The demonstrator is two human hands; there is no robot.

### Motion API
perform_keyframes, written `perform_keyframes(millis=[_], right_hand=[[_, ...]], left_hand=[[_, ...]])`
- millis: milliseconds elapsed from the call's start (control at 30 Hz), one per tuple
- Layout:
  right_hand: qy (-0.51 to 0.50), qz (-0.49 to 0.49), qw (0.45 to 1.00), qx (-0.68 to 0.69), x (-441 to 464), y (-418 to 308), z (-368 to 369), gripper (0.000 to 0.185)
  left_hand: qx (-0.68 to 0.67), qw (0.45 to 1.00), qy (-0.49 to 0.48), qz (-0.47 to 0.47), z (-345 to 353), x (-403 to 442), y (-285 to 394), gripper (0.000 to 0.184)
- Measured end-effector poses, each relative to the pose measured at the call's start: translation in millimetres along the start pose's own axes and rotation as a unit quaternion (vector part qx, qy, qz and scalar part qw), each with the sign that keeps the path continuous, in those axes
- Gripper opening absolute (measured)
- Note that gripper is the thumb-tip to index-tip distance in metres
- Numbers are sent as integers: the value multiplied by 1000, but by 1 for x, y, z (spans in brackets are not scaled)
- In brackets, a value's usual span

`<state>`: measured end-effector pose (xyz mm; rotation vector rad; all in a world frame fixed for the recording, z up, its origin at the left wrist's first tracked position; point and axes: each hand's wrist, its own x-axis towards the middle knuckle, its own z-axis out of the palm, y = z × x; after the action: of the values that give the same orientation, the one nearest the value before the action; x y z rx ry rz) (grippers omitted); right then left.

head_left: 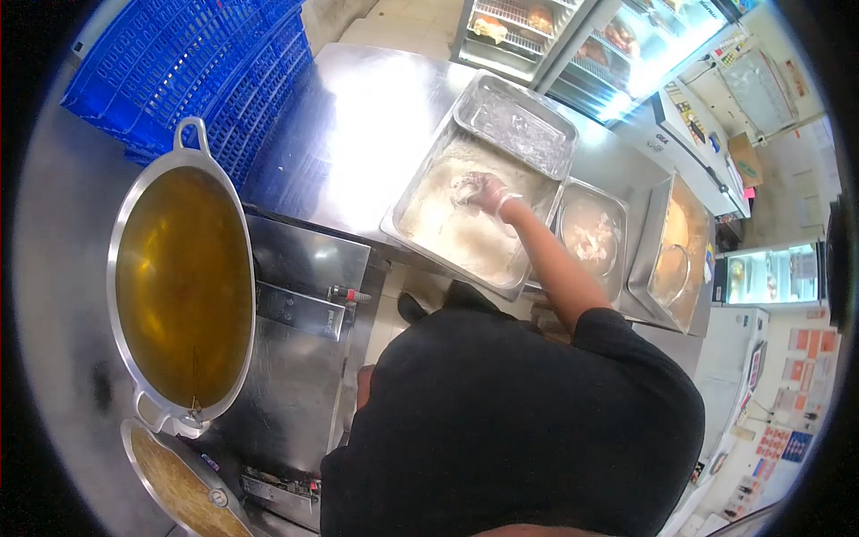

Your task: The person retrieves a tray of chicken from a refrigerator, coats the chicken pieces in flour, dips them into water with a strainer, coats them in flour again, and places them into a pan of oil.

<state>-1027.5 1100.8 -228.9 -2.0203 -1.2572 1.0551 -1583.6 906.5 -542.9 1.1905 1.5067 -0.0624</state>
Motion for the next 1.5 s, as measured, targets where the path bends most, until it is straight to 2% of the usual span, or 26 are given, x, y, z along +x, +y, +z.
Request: perform_keyframes(millis=[167,267,367,467,567,667,767,867,933,1067,1167,1267,1300,1367,1467,1500], right_hand=[[-22,3,999,42,26,40,5,40],[16,36,998,-57,47,75,18,30],[84,-48,941,-324,32,74,20,20],[61,-39,950,-304,17,63,12,17],[52,-5,989,-141,-10,39,-7,16],[45,23,986,-160,-46,29,-53,19],[221,-60,963,-144,-108,42,-92,22],[211,107,937,-257,-161,38,-134,25],[229,105,942,-222,-173,104,-149,27],[276,46,939,-201,-183,194,-163,29],[341,-20,911,-230,-188,246,-177,32],[334,6,925,-180,-202,269,-192,33],[329,-11,932,-153,-207,277,-195,34],[315,-46,943,-99,-219,293,-198,36],[324,-172,905,-215,-223,316,-187,31],[321,-113,917,-207,-233,285,-185,25]], left_hand=[[-5,1000,-5,7,7,8,8,30],[-6,1000,-7,8,8,9,11,30],[-1,1000,-14,7,6,10,14,30],[6,1000,-20,2,4,12,16,31],[20,999,-33,-3,2,14,23,31],[45,997,-64,-8,3,16,30,31],[51,996,-76,-22,9,24,34,31],[54,995,-77,-41,15,28,49,31],[57,994,-74,-55,19,29,60,31],[60,992,-47,-104,30,19,97,31],[55,991,-29,-118,50,2,133,31],[23,997,-53,-51,84,15,126,28],[11,998,-65,-21,94,20,124,27],[-11,998,-64,5,134,2,158,28],[-48,990,-115,65,204,-37,231,32],[-51,986,-145,71,227,-63,272,33]])
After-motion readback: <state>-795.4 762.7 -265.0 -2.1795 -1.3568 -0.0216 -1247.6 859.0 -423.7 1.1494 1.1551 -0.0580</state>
